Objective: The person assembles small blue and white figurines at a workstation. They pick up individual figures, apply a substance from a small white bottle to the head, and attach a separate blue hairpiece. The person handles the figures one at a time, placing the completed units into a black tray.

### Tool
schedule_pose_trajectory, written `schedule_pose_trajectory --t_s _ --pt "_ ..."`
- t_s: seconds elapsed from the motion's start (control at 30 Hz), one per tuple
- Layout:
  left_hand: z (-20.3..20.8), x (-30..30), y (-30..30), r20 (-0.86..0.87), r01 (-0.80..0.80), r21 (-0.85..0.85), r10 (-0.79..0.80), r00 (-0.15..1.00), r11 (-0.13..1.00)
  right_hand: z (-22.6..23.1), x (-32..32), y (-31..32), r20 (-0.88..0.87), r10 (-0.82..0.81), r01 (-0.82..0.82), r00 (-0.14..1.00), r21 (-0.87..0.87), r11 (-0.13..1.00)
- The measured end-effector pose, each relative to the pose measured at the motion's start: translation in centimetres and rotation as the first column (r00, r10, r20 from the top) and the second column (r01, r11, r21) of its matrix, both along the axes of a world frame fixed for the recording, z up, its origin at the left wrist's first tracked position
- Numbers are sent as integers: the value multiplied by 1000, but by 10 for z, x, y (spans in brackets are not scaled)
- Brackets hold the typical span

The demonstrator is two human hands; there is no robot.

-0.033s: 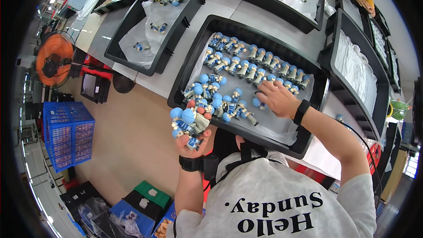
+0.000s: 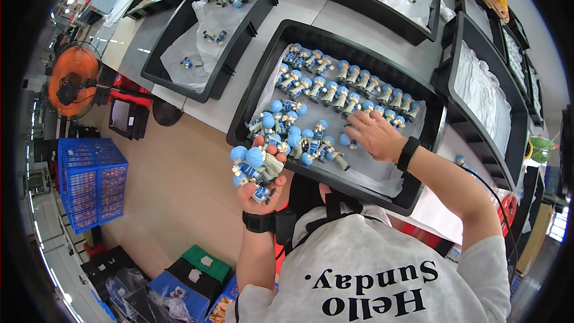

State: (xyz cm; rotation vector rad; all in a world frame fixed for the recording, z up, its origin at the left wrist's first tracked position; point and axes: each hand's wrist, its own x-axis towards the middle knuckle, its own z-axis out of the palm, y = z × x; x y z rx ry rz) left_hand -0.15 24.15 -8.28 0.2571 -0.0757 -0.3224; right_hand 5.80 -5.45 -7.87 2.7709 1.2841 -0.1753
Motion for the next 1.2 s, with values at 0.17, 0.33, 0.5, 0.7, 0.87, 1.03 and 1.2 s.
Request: schedule_pose_trajectory --t_s 0.17,0.33,0.5,0.7,0.87,1.03,1.2 --pt "2 0 -2 -11 0 2 0 1000 1000 -18 -5 10 -55 -30 28 998 -48 998" --pt "1 0 -4 3 -31 -43 31 1000 999 12 -1 27 -266 -100 105 959 7 994" --pt "4 -1 -6 -18 -8 8 8 1000 1000 -5 -2 32 -211 -49 46 976 -18 999" --pt "1 -2 -4 -38 -22 18 23 999 1000 7 11 11 -198 58 -33 979 126 991" --pt "-2 -3 -4 -53 -22 0 22 998 1000 0 17 -4 30 207 -208 978 73 975" --pt "0 -1 -8 -79 -59 0 59 995 998 -12 11 -8 92 261 -249 961 -124 961" --pt "-1 0 -5 -90 -63 15 64 994 998 -8 19 -6 -99 410 -413 907 -4 911"
